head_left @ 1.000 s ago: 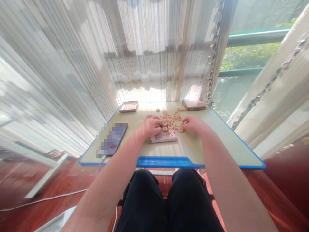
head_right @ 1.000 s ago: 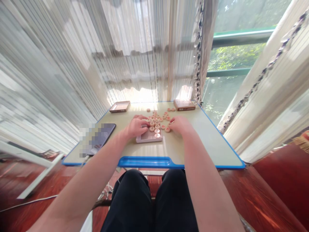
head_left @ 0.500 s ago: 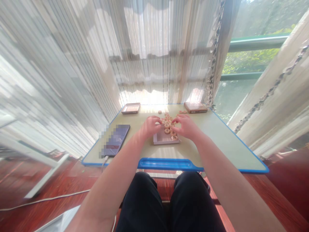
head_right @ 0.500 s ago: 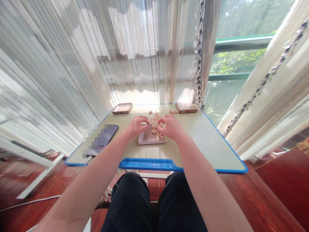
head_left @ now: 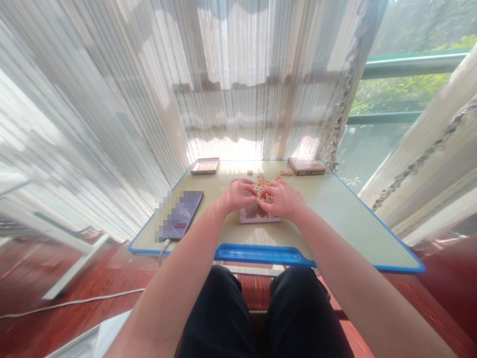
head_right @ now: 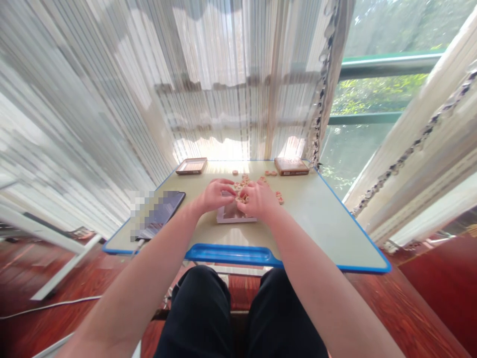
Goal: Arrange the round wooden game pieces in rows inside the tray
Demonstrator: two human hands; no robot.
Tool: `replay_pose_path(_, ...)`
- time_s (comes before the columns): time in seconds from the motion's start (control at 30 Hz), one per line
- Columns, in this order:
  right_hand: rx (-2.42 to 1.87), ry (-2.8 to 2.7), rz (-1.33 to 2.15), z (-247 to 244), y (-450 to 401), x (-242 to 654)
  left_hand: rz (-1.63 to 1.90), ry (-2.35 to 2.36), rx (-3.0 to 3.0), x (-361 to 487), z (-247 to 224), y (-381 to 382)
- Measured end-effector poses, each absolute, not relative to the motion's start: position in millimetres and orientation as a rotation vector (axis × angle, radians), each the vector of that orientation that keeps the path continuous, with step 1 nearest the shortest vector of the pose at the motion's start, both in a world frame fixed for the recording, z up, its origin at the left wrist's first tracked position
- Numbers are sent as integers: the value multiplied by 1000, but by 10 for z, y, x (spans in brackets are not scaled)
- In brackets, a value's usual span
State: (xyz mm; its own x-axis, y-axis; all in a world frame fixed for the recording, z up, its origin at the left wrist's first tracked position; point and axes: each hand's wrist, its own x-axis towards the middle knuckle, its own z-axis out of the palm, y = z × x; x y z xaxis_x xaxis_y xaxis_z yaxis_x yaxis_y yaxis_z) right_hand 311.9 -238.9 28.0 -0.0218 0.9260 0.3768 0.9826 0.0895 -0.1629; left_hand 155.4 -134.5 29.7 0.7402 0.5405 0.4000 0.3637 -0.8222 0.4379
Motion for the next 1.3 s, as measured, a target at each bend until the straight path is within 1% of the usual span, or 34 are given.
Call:
replay_pose_path(0.47,-1907,-1969,-225,313,-2404,3058,630,620,2649,1570,283,-1356)
replay_pose_path(0.97,-2003,-1929,-183,320,-2407,3038,656,650,2629,1593,186,-1321)
replay_pose_path(1.17,-1990,-1928,-165,325,-2404,3050,644,515,2638,1588,213,-1335)
replay_pose_path(1.3,-1993,-1929,-159,332,-2408,3057,655,536,2628,1591,195,-1321)
